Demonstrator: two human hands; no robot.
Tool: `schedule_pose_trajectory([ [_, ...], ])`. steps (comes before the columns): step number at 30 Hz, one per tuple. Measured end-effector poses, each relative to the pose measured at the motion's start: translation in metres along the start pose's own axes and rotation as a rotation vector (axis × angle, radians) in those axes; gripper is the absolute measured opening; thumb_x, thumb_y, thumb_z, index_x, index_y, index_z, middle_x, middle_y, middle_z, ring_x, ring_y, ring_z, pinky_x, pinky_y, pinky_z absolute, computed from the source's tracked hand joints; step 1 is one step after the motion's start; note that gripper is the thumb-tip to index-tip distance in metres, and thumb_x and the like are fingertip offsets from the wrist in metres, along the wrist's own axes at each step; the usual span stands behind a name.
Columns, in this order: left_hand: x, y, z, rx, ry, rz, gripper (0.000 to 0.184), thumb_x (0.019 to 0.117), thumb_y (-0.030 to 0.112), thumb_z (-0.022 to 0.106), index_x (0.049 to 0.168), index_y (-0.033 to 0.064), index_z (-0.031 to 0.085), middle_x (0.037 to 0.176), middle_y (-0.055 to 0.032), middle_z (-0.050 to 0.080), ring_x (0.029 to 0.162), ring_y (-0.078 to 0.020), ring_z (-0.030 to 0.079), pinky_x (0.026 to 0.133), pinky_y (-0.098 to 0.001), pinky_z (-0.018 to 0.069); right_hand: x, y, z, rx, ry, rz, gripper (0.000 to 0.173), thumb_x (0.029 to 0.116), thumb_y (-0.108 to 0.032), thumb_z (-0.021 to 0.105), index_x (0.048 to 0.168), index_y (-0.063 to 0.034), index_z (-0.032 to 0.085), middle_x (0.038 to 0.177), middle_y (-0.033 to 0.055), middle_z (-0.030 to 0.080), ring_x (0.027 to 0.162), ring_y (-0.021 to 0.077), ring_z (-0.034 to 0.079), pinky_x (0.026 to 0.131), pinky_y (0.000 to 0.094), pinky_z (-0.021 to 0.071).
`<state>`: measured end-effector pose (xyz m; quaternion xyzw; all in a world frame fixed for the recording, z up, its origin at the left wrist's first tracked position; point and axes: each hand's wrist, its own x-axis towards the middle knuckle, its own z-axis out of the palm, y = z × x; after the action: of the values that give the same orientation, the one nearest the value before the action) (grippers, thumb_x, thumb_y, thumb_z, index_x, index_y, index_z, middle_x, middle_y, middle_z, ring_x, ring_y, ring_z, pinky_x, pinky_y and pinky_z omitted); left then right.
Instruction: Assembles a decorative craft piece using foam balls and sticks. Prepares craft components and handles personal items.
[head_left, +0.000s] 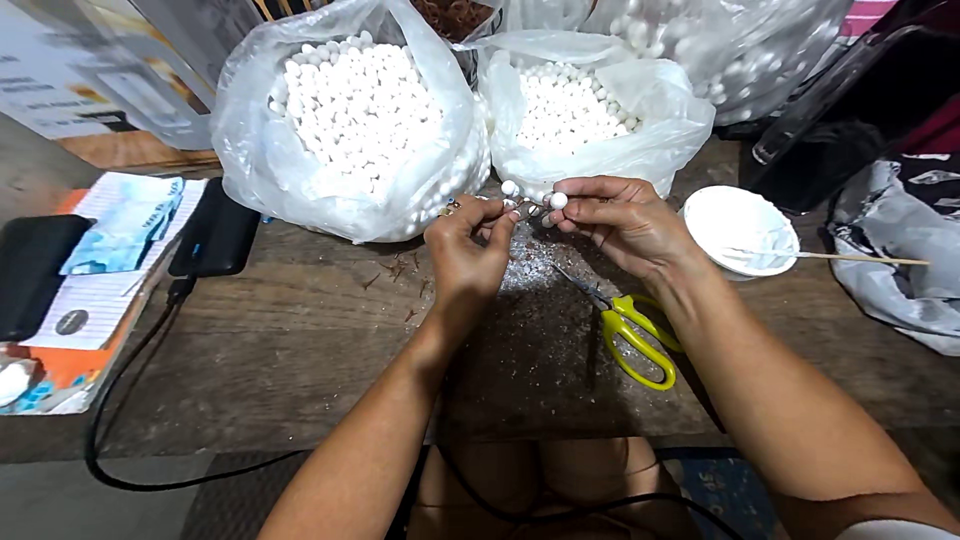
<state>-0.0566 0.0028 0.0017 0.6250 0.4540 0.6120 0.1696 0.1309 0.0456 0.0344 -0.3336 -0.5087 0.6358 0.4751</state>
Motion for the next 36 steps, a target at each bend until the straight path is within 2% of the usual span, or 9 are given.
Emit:
schedule_pose_trajectory([
  [4,0.000,0.000,0.000,-0.002,0.004,0.004,0.004,0.0900,-0.002,0.071,0.092,-0.0058,0.072,0.084,-0.0066,0.064,0.067,0.0035,0.057,0.061,-0.0090,0.0476,-0.001,0.000,0.002,-0.018,0.011,-0.003,0.028,0.0876,0.018,0.055,0.097,-0.0023,0.072,0.082,0.0012,0.075,0.070,0.0076,0.072,0.069,0.0218,0.0620],
  [7,-0.001,-0.001,0.000,-0.001,-0.006,0.013,0.005,0.0905,-0.002,0.070,0.093,-0.0061,0.072,0.084,-0.0070,0.063,0.067,0.0032,0.057,0.062,-0.0093,0.0482,-0.002,-0.001,0.003,-0.037,0.019,-0.035,0.028,0.0871,0.017,0.056,0.098,-0.0011,0.074,0.086,0.0020,0.076,0.072,0.0081,0.072,0.071,0.0225,0.0624],
  [10,-0.001,-0.002,0.000,0.025,-0.011,0.025,0.005,0.0901,-0.002,0.069,0.092,-0.0057,0.072,0.084,-0.0076,0.064,0.069,0.0019,0.057,0.063,-0.0103,0.0474,-0.003,0.001,0.004,-0.096,0.009,-0.137,0.026,0.0899,0.014,0.057,0.101,-0.0007,0.074,0.087,0.0012,0.076,0.075,0.0081,0.073,0.073,0.0232,0.0623],
  [14,-0.002,-0.003,0.001,0.065,-0.017,0.060,0.006,0.0890,-0.001,0.069,0.090,-0.0050,0.073,0.084,-0.0084,0.065,0.067,0.0018,0.056,0.063,-0.0101,0.0461,-0.004,0.006,0.009,-0.235,0.028,-0.281,0.023,0.0838,0.013,0.067,0.100,-0.0021,0.073,0.085,-0.0010,0.075,0.075,0.0064,0.072,0.073,0.0229,0.0626],
  [17,-0.003,-0.002,0.003,0.086,-0.019,0.096,0.006,0.0884,-0.001,0.068,0.089,-0.0053,0.073,0.081,-0.0084,0.065,0.067,0.0017,0.056,0.063,-0.0101,0.0461,-0.004,0.009,0.009,-0.322,0.047,-0.343,0.022,0.0813,0.012,0.070,0.097,-0.0022,0.073,0.087,-0.0019,0.076,0.077,0.0041,0.072,0.076,0.0218,0.0623],
  [20,-0.003,-0.002,0.005,0.108,0.005,0.148,0.006,0.0867,-0.002,0.068,0.086,-0.0058,0.073,0.077,-0.0092,0.064,0.069,-0.0011,0.056,0.064,-0.0114,0.0448,-0.003,0.010,0.009,-0.354,0.060,-0.337,0.021,0.0810,0.012,0.071,0.097,-0.0014,0.073,0.088,-0.0017,0.075,0.077,0.0030,0.072,0.077,0.0205,0.0617],
  [31,-0.003,-0.004,0.007,0.158,0.015,0.200,0.006,0.0867,-0.002,0.068,0.085,-0.0054,0.073,0.076,-0.0112,0.066,0.069,-0.0040,0.059,0.066,-0.0132,0.0469,-0.003,0.012,0.009,-0.381,0.058,-0.342,0.021,0.0800,0.012,0.072,0.097,-0.0004,0.073,0.090,-0.0011,0.075,0.079,0.0020,0.071,0.078,0.0192,0.0610],
  [36,-0.004,-0.004,0.007,0.172,0.005,0.210,0.007,0.0868,-0.001,0.068,0.085,-0.0048,0.073,0.075,-0.0109,0.066,0.068,-0.0051,0.058,0.065,-0.0145,0.0463,-0.003,0.012,0.010,-0.437,0.053,-0.371,0.021,0.0796,0.012,0.072,0.097,0.0004,0.072,0.090,-0.0012,0.074,0.077,0.0005,0.070,0.075,0.0178,0.0606],
])
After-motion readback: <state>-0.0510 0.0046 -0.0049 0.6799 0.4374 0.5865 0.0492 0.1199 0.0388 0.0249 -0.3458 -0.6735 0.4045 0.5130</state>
